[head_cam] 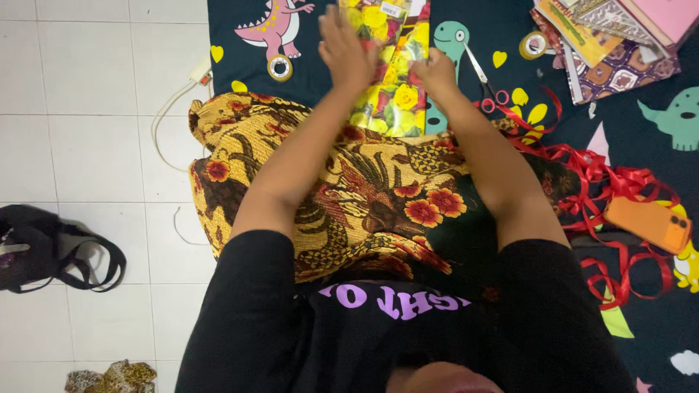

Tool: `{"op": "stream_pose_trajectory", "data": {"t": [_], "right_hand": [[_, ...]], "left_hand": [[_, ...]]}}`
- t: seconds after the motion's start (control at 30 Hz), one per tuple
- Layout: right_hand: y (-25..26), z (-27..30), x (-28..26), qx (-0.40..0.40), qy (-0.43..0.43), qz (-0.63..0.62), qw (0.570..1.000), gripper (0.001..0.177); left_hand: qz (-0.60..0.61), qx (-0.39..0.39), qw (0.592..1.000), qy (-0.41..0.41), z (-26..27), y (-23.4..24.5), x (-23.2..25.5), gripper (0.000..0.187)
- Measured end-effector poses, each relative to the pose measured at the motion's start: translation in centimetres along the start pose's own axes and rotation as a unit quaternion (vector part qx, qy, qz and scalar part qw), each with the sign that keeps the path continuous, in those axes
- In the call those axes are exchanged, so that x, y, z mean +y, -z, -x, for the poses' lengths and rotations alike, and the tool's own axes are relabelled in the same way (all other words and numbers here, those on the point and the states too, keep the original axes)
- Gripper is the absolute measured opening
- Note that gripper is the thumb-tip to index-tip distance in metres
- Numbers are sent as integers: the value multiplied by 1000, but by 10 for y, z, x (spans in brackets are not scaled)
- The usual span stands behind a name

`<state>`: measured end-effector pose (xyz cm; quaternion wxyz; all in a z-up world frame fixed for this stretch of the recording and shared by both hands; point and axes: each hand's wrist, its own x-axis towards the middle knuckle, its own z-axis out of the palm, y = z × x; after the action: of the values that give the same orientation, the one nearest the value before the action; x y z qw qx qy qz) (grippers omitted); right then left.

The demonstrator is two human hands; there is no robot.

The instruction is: The person wraps a small rectangular item in floral-patterned wrapping paper, folds the edges, and secures the package with clear tape. They repeat the process for a second item, using scissors to trim excess paper and tape to seal the folds.

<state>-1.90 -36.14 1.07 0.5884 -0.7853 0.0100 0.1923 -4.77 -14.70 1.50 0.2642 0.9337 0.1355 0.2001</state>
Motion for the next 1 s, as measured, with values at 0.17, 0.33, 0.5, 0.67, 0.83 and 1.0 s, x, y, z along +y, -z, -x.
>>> {"op": "stream_pose_trajectory", "data": {"t": [0.17, 0.33, 0.5, 0.67, 0.83, 1.0], "right_hand": [[-2, -42, 60, 132, 137, 224, 956, 29], [1, -63, 92, 181, 198, 307, 913, 37], [14, -96, 87, 197, 114, 214, 950, 31], [7, -120, 82, 207, 124, 78, 967, 17], [15, -126, 58, 86, -67, -163, 981, 24], [18, -112, 33, 55, -48, -166, 983, 25]], "left_hand": [[-56, -245, 924, -288, 50, 2, 16, 85], [-19, -249, 924, -289, 49, 7, 17, 80], [-6, -238, 927, -291, 46, 8, 17, 79], [-13, -252, 925, -284, 39, 7, 17, 79], [-24, -298, 920, -254, 33, 3, 22, 74], [1, -229, 938, -258, 27, 2, 20, 79]]}}
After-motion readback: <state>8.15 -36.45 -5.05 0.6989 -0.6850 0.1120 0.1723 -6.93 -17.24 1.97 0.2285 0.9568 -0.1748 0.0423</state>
